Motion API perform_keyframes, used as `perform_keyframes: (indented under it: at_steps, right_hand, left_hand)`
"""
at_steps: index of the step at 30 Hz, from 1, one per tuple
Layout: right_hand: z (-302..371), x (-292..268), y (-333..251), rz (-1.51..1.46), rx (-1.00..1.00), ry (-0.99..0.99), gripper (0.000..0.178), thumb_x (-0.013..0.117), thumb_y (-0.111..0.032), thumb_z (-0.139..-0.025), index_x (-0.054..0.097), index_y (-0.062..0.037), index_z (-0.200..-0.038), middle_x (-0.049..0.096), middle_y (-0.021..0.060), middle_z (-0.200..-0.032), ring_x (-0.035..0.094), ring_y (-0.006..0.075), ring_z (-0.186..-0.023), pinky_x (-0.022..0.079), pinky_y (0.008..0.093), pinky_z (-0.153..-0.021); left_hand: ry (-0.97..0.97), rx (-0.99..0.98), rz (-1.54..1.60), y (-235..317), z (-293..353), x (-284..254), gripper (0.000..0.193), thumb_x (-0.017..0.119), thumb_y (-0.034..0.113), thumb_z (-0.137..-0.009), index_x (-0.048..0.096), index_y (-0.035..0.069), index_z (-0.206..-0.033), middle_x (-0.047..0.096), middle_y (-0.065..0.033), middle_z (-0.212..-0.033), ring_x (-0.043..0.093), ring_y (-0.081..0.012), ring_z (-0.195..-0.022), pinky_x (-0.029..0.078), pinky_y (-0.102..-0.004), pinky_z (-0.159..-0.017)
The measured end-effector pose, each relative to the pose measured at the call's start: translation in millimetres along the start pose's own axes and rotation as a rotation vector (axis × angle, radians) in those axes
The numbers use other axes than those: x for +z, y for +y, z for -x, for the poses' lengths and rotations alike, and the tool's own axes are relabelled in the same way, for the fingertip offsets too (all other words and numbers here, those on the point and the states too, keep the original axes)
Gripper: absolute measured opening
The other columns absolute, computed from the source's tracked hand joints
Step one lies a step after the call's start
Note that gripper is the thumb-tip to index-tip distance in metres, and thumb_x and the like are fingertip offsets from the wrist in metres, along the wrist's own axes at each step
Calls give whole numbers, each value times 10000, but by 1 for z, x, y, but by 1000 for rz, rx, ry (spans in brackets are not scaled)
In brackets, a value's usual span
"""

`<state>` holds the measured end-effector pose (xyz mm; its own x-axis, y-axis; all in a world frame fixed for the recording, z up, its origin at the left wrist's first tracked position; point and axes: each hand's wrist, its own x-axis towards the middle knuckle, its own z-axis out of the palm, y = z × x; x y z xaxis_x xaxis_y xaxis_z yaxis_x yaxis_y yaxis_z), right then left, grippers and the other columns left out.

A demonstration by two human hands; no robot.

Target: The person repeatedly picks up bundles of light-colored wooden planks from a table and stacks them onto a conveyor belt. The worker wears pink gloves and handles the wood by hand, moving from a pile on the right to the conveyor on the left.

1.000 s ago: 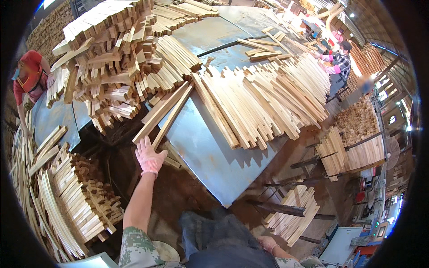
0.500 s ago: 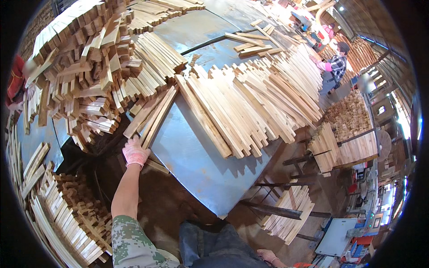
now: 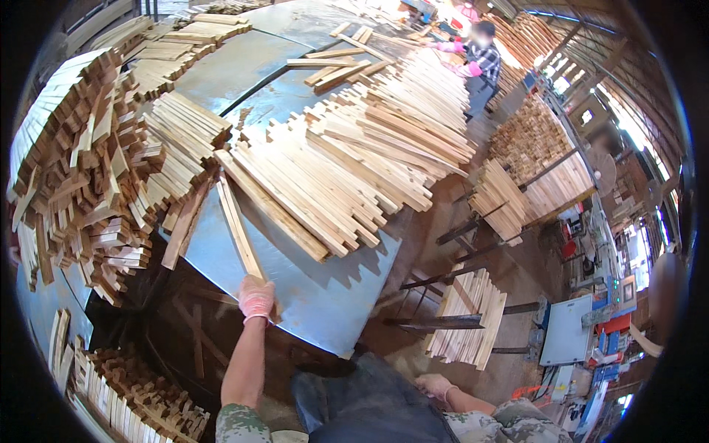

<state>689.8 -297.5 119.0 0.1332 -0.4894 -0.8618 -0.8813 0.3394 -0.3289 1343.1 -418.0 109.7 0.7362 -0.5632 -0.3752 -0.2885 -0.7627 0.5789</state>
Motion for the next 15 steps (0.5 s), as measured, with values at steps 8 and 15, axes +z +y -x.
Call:
perform_keyframes:
  at_steps: [8, 15]
  right_hand:
    - [-38, -86, -180, -32, -297, 250, 394, 597, -348, -1052, 680, 22, -1161, 693, 93, -978, 651, 223, -907, 536, 375, -819]
    - [-121, -180, -276, -174, -291, 86, 643, 663, -360, -1047, 538, 36, -1538, 738, 123, -1165, 686, 208, -1041, 554, 353, -956]
  left_hand:
    - [32, -40, 132, 96, 18, 46, 642, 785, 409, -878, 625, -42, -1306, 685, -317, -1279, 655, -474, -1218, 515, -500, -1075]
    - [-181, 74, 185, 103, -10, 115, 922, 712, 474, -966, 372, -65, -1634, 641, -340, -1417, 613, -473, -1337, 480, -460, -1137]
